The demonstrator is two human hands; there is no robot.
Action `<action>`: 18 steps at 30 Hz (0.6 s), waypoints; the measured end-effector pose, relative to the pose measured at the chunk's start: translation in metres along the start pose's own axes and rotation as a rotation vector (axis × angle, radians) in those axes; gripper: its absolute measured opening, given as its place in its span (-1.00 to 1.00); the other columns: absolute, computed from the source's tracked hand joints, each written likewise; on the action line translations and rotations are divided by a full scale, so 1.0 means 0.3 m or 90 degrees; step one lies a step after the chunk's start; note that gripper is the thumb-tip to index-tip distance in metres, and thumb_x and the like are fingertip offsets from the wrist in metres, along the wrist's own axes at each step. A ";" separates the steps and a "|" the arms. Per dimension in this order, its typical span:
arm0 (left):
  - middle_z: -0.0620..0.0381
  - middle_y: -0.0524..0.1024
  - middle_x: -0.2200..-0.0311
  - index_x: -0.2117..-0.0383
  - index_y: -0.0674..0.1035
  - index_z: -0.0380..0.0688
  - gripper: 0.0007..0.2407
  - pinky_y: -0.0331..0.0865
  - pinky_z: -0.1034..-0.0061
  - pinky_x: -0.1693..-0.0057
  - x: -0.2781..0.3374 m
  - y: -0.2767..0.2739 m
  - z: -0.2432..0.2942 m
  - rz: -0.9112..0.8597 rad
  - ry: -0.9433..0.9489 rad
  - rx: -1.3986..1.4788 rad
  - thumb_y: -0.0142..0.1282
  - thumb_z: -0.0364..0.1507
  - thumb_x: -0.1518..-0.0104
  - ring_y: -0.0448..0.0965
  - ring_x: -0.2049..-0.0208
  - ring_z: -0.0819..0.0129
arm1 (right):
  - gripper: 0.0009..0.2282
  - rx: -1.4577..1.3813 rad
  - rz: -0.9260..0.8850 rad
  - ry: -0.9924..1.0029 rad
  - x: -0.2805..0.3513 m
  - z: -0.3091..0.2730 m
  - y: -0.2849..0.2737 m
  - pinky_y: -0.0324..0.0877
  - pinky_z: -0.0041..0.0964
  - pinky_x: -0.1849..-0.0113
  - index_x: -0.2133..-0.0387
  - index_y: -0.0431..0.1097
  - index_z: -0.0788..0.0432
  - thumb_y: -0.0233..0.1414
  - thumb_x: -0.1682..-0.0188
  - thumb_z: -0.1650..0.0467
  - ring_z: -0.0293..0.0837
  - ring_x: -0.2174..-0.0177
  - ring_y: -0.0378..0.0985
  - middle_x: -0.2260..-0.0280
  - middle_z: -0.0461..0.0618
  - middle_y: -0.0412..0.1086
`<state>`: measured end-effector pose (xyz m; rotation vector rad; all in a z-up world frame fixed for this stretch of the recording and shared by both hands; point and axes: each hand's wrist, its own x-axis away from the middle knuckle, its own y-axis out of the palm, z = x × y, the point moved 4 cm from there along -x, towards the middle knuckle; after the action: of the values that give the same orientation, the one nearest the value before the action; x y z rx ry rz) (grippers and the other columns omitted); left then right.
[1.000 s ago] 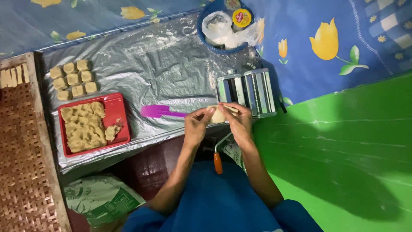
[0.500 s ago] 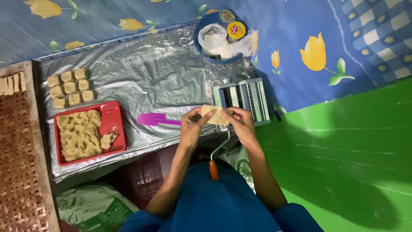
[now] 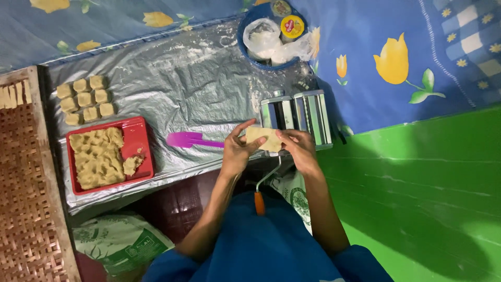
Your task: Rolling out pieces of dough using a pasta machine and folding them manually.
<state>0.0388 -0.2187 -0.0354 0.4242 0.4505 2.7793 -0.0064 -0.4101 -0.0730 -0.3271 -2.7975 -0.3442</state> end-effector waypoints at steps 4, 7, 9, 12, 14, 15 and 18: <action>-0.12 0.68 0.23 -0.23 0.36 -0.42 -0.48 0.56 0.56 0.08 0.001 0.002 -0.018 -0.014 -0.014 0.027 0.26 -0.66 -0.09 0.69 0.24 0.37 | -0.83 0.102 0.043 -0.068 0.001 0.025 -0.020 0.43 -0.37 0.33 0.31 0.59 0.30 0.22 0.01 0.38 -0.24 0.42 0.51 0.40 0.00 0.56; -0.11 0.68 0.22 -0.23 0.36 -0.41 -0.47 0.55 0.56 0.06 -0.006 0.010 -0.025 -0.027 -0.011 0.026 0.26 -0.67 -0.09 0.68 0.22 0.38 | -0.83 0.125 0.051 -0.087 0.001 0.003 -0.013 0.43 -0.36 0.32 0.39 0.57 0.28 0.20 -0.02 0.36 -0.23 0.42 0.51 0.43 -0.02 0.54; -0.10 0.68 0.23 -0.23 0.37 -0.39 -0.49 0.54 0.57 0.06 -0.004 0.016 -0.026 -0.012 -0.011 0.024 0.25 -0.66 -0.11 0.68 0.24 0.40 | -0.82 0.033 0.076 -0.076 -0.005 0.007 -0.013 0.44 -0.36 0.31 0.44 0.53 0.26 0.20 -0.03 0.35 -0.28 0.39 0.49 0.43 -0.08 0.47; -0.02 0.68 0.22 -0.21 0.42 -0.37 -0.55 0.52 0.59 0.06 -0.014 0.019 -0.054 -0.011 -0.001 0.075 0.23 -0.63 -0.15 0.64 0.21 0.45 | -0.81 -0.078 0.099 0.011 -0.003 0.011 0.009 0.41 -0.38 0.34 0.39 0.54 0.25 0.15 -0.05 0.33 -0.31 0.39 0.46 0.41 -0.13 0.44; 0.05 0.68 0.22 -0.16 0.46 -0.35 -0.59 0.51 0.60 0.07 -0.016 0.024 -0.052 -0.005 -0.010 0.084 0.22 -0.60 -0.16 0.63 0.21 0.47 | -0.81 -0.089 0.087 -0.016 -0.014 0.037 -0.005 0.43 -0.38 0.33 0.37 0.54 0.27 0.16 -0.05 0.33 -0.29 0.39 0.47 0.40 -0.09 0.46; 0.11 0.67 0.23 -0.12 0.50 -0.33 -0.64 0.50 0.61 0.07 -0.012 0.024 -0.056 0.001 -0.025 0.091 0.21 -0.57 -0.17 0.62 0.21 0.49 | -0.81 -0.102 0.077 -0.038 -0.014 0.052 -0.011 0.44 -0.38 0.33 0.35 0.54 0.28 0.17 -0.05 0.34 -0.27 0.39 0.49 0.39 -0.06 0.47; 0.09 0.64 0.25 0.03 0.62 -0.44 -0.79 0.44 0.57 0.12 -0.020 -0.006 -0.147 -0.024 0.002 0.055 0.19 -0.49 -0.33 0.54 0.27 0.47 | -0.82 0.016 0.137 -0.103 0.003 0.003 -0.008 0.42 -0.36 0.40 0.28 0.55 0.30 0.17 -0.03 0.37 -0.21 0.40 0.53 0.35 0.05 0.54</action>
<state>0.0303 -0.2304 -0.0776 0.4266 0.5741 2.7318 -0.0082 -0.4120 -0.0740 -0.6705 -2.8832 -0.2420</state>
